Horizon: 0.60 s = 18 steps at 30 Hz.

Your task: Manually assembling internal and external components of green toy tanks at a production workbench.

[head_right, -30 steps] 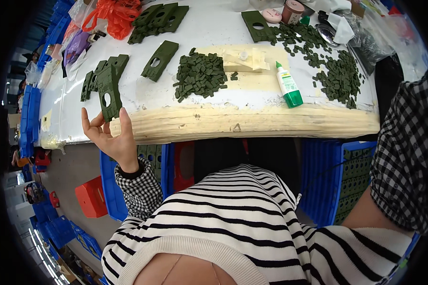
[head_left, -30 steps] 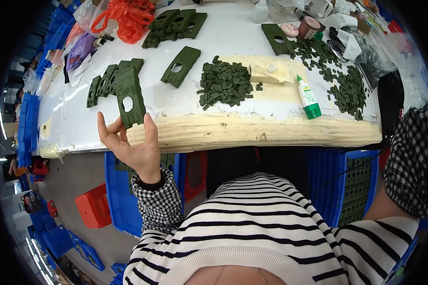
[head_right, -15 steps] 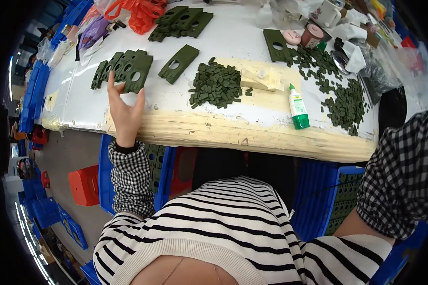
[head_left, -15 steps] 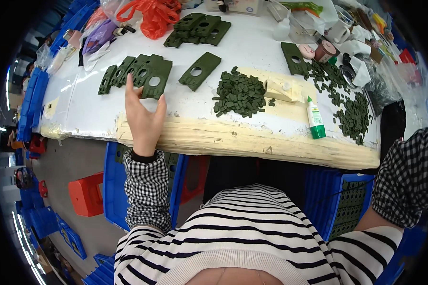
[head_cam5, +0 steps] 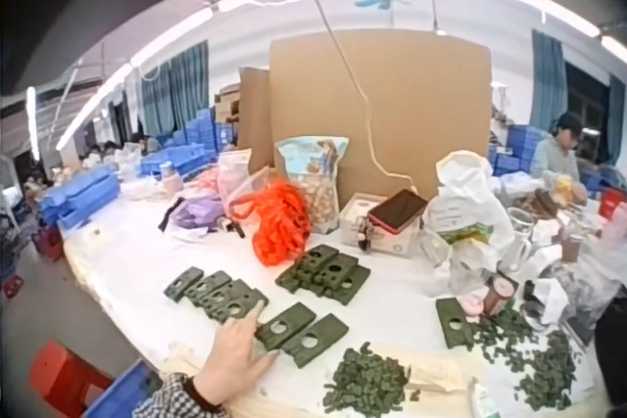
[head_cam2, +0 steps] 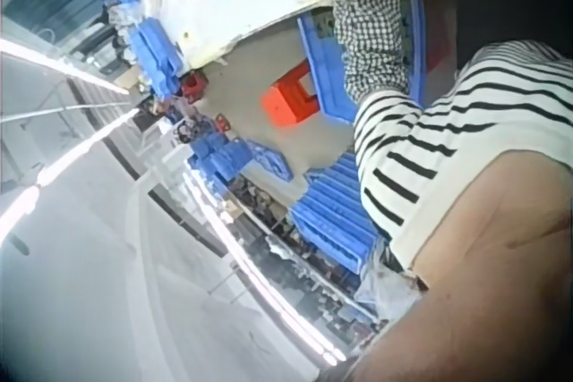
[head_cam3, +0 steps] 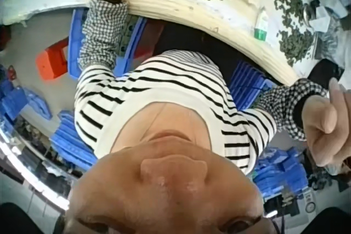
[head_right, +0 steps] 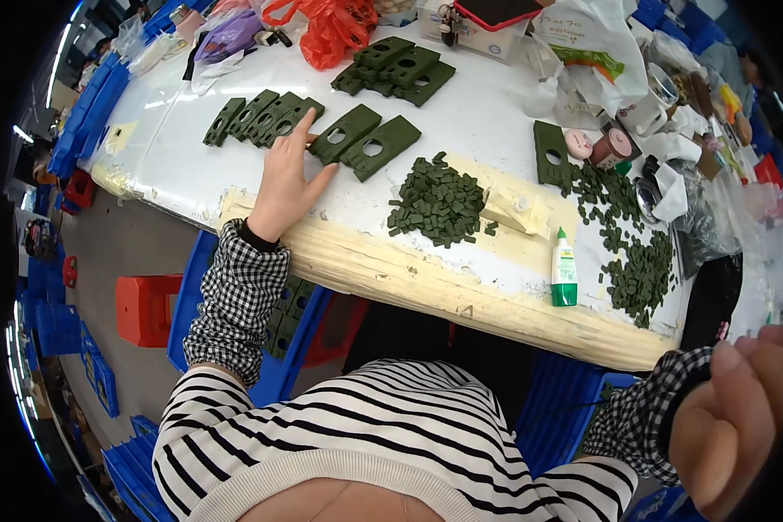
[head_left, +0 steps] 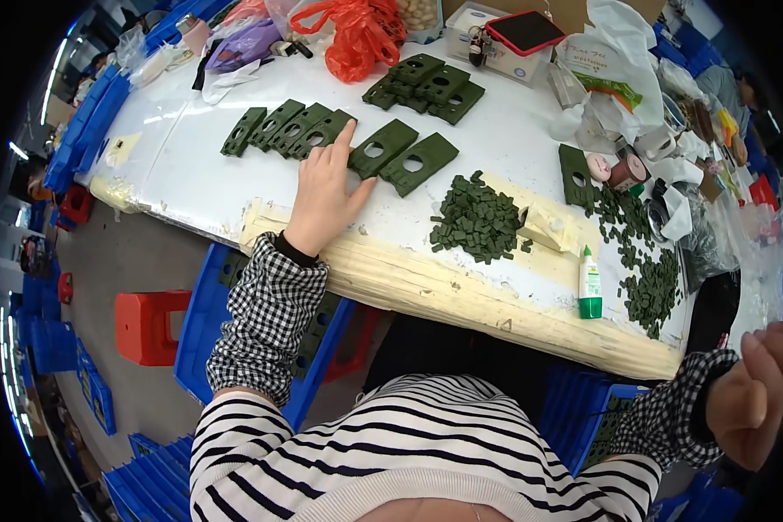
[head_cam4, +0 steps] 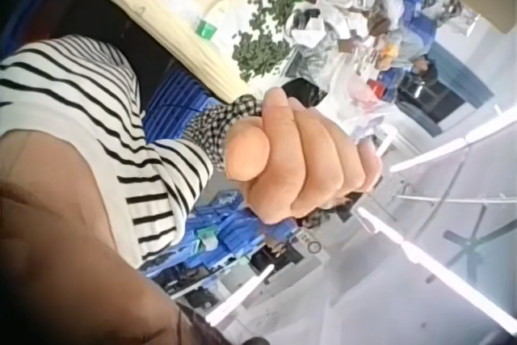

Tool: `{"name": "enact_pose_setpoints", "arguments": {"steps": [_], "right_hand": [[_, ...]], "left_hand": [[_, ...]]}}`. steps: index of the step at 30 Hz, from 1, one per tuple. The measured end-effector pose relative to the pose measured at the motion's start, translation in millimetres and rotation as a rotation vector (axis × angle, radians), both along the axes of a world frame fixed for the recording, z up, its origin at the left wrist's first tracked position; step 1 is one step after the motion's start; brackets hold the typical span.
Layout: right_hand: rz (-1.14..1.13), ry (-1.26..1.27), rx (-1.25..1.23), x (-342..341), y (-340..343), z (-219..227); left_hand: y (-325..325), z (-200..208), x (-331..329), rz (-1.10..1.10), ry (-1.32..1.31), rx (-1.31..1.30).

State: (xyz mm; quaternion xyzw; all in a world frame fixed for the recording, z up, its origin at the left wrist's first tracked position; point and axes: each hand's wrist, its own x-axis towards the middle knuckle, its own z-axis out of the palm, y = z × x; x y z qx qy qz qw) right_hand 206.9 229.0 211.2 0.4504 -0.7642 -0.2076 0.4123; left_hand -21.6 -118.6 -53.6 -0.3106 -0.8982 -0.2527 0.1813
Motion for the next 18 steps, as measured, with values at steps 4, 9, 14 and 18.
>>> {"name": "enact_pose_setpoints", "arguments": {"steps": [4, 9, 14, 18], "right_hand": [[-0.259, -0.197, -0.289, 34.4, 2.8, -46.7], [-0.455, -0.321, -0.659, 25.7, 1.1, -85.7], [-0.618, -0.291, -0.972, 16.9, 31.0, -121.7], [-0.701, -0.506, -1.265, 13.8, 65.5, -149.2]], "left_hand": [[-10.6, 5.7, 0.1, -0.096, -0.059, 0.089], [-36.1, 14.6, -25.8, 0.152, 0.258, -0.035], [-56.6, -0.6, -38.3, 0.237, 0.184, -0.229], [-50.7, 5.4, -38.4, 0.176, 0.258, -0.185]]}}
